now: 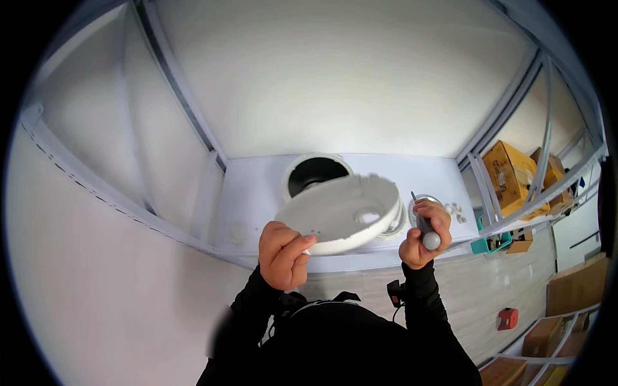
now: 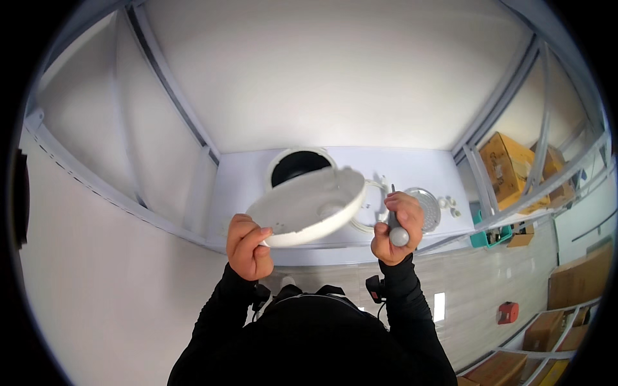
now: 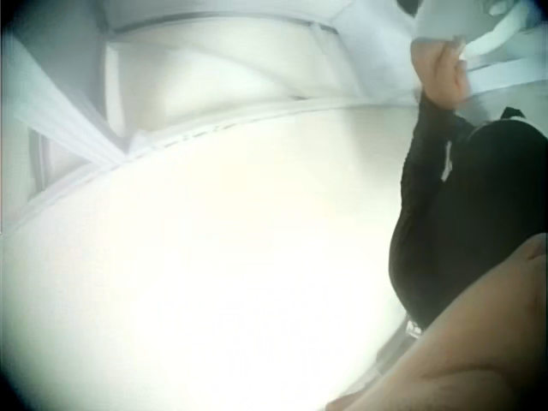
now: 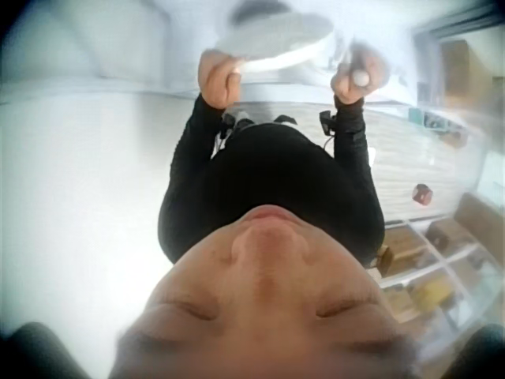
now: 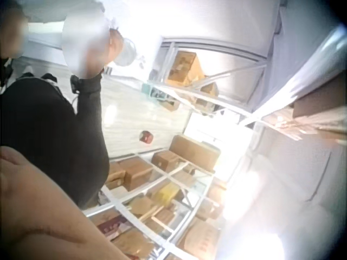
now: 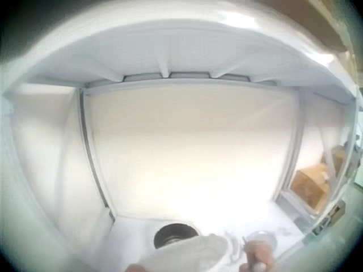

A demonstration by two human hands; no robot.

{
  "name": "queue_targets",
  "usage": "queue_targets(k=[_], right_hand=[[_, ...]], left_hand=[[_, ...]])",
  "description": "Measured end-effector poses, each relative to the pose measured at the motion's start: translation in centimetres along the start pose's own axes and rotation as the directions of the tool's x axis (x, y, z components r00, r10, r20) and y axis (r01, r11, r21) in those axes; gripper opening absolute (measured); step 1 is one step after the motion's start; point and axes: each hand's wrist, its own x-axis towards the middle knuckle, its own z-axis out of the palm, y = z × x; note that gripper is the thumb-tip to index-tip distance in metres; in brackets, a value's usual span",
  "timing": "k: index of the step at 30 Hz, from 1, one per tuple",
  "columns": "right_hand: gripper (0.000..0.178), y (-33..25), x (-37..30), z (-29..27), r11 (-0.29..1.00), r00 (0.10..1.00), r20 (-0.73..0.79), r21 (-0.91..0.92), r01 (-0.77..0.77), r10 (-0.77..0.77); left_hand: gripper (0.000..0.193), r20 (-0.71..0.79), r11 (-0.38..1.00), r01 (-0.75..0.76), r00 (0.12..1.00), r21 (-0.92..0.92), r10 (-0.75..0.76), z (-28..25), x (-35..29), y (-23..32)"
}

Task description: The person assembles a white cylindrical appliance on a white table. They use a screwdriver to tighten screws on a perforated metal plate, then attach a white plastic lid to the main body, and finally secure a black inner pot into the assembly.

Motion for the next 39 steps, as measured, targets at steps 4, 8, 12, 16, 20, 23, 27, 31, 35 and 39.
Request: queue_targets(k=[4, 8, 12, 16, 20, 23, 27, 31, 35, 39], right_hand=[[0.048, -0.4, -1.0, -6.9, 0.982, 0.967, 0.169, -0.036, -0.185, 0.189], [0.061, -0.5, -0.9, -10.8, 0.945, 0.896, 0.347, 0.067, -0.319, 0.278], [0.058, -0.7, -2.7, -12.1, 0.829, 0.766, 0.423, 0.058, -0.556, 0.484], [0.041, 0.0, -4.6, -12.6, 0.697, 0.651, 0.437, 0.073, -0.713, 0.62], [0.037, 0.6, -6.0, -11.5, 0.578, 0.617, 0.374, 0.226, -0.784, 0.692], [0.033, 0.8, -5.2, -10.5, 0.415, 0.508, 0.349, 0.309, -0.856, 0.788], [0.032, 1.7, -4.2, -8.3, 0.213, 0.326, 0.389, 0.306, -0.928, 0.862], [0.039, 2.3, -3.3, -4.8, 0.08, 0.185, 0.421, 0.254, -0.964, 0.888], [0.047, 4.1, -3.0, -2.0, 0.064, 0.176, 0.452, 0.251, -0.966, 0.875], [0.055, 4.5, -2.4, 1.3, 0.124, 0.198, 0.501, 0.178, -0.976, 0.842]], left_hand=[[0.039, 0.045, 1.0, -0.029, 0.999, 0.005, 0.029, 3.7, 0.5, 4.4], [0.042, 0.074, 1.0, 0.01, 0.997, -0.018, -0.009, 6.9, 0.5, 6.8], [0.038, 0.132, 0.998, 0.064, 0.989, -0.023, -0.061, 9.0, 0.7, 7.9], [0.039, 0.15, 0.977, 0.211, 0.967, -0.016, -0.207, 9.8, 0.4, 7.5], [0.059, 0.054, 0.926, 0.375, 0.925, 0.044, -0.377, 10.1, -0.1, 5.9], [0.07, 0.104, 0.833, 0.551, 0.832, -0.041, -0.545, 10.5, -2.8, 3.8], [0.08, 0.206, 0.627, 0.719, 0.69, -0.3, -0.694, 10.9, -3.4, 4.0], [0.095, 0.163, 0.609, 0.753, 0.652, -0.248, -0.74, 10.1, -5.3, 1.7], [0.104, 0.102, 0.597, 0.77, 0.628, -0.225, -0.772, 9.2, -6.4, -0.9], [0.105, 0.002, 0.515, 0.821, 0.532, -0.245, -0.847, 7.8, -6.2, -3.2]])
